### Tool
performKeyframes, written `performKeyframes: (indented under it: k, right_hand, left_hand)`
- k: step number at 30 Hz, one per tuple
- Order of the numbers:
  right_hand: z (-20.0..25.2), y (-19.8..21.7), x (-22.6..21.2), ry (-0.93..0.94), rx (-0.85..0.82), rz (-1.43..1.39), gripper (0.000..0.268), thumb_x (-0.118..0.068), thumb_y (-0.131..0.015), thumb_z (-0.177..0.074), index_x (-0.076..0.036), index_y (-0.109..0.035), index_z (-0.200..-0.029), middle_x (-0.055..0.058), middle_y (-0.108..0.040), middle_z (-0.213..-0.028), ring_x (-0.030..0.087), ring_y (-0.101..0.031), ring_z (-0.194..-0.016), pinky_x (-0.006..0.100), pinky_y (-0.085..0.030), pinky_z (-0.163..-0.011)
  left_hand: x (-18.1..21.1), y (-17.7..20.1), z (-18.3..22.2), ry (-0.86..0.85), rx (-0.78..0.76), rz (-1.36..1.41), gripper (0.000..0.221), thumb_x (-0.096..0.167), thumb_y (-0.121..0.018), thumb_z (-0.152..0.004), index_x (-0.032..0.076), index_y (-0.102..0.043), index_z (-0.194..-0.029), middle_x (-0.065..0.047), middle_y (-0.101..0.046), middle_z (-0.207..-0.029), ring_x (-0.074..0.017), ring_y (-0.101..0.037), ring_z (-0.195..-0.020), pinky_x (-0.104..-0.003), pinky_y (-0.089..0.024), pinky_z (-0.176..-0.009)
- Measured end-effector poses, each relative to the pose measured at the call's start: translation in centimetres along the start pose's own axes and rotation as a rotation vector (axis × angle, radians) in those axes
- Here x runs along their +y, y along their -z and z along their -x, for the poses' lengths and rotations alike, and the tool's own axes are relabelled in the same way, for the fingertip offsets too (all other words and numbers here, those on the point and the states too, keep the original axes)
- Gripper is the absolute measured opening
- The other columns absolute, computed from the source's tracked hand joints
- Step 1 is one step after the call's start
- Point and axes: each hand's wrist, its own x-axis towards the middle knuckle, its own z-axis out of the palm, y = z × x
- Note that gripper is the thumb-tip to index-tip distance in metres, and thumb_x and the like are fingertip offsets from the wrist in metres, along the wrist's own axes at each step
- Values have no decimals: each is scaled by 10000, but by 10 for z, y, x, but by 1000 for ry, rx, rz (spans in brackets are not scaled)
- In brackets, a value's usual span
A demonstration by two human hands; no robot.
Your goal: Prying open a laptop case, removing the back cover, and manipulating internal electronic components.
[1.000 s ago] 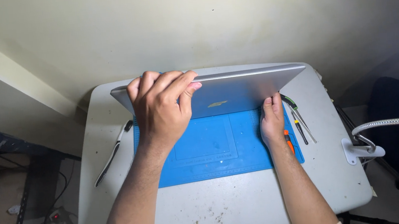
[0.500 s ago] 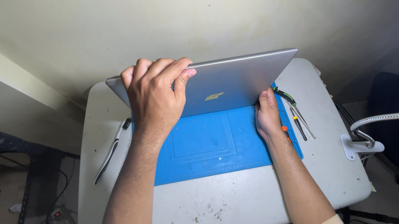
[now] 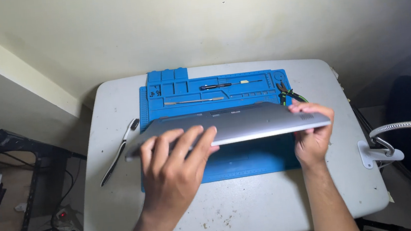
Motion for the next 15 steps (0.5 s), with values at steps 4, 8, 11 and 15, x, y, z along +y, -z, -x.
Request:
performKeyframes:
  k: [4, 8, 11, 15]
  right_hand:
    - [26, 41, -47, -30, -188, 90, 338, 187, -433, -968, -52, -508, -1194, 212, -646, -1202, 401, -643, -1238, 620, -457, -1277]
    - [43, 70, -86, 120, -654, 541, 446, 71, -616, -833, 38, -613, -1279, 223, -662, -1333, 400, -667, -1283, 482, -525, -1188]
    - [61, 73, -94, 127, -798, 659, 502, -58, -750, -842, -21, -631, -1328, 153, -660, -1374, 338, -657, -1292, 436, -542, -1131]
    - [79, 74, -87, 65, -845, 682, 526, -153, -814, -820, -74, -663, -1318, 111, -679, -1342, 300, -658, -1247, 420, -563, -1077]
  left_hand:
    - [-9, 18, 37, -174, -181, 100, 462, -65, -457, -991, 192, -698, -1290, -83, -669, -1222, -295, -613, -1001, -432, -509, -810]
    - [-11, -1, 89, -410, -250, 161, 355, 57, -531, -1018, 168, -695, -1313, -106, -708, -1186, -295, -663, -975, -454, -563, -879]
    - [-7, -15, 126, -441, -260, 219, 344, 39, -547, -1021, 144, -696, -1314, -115, -713, -1174, -298, -667, -951, -490, -575, -913]
    - [-4, -29, 155, -440, -300, 263, 398, -18, -521, -1016, 128, -680, -1351, -124, -713, -1182, -305, -662, -967, -531, -554, -975]
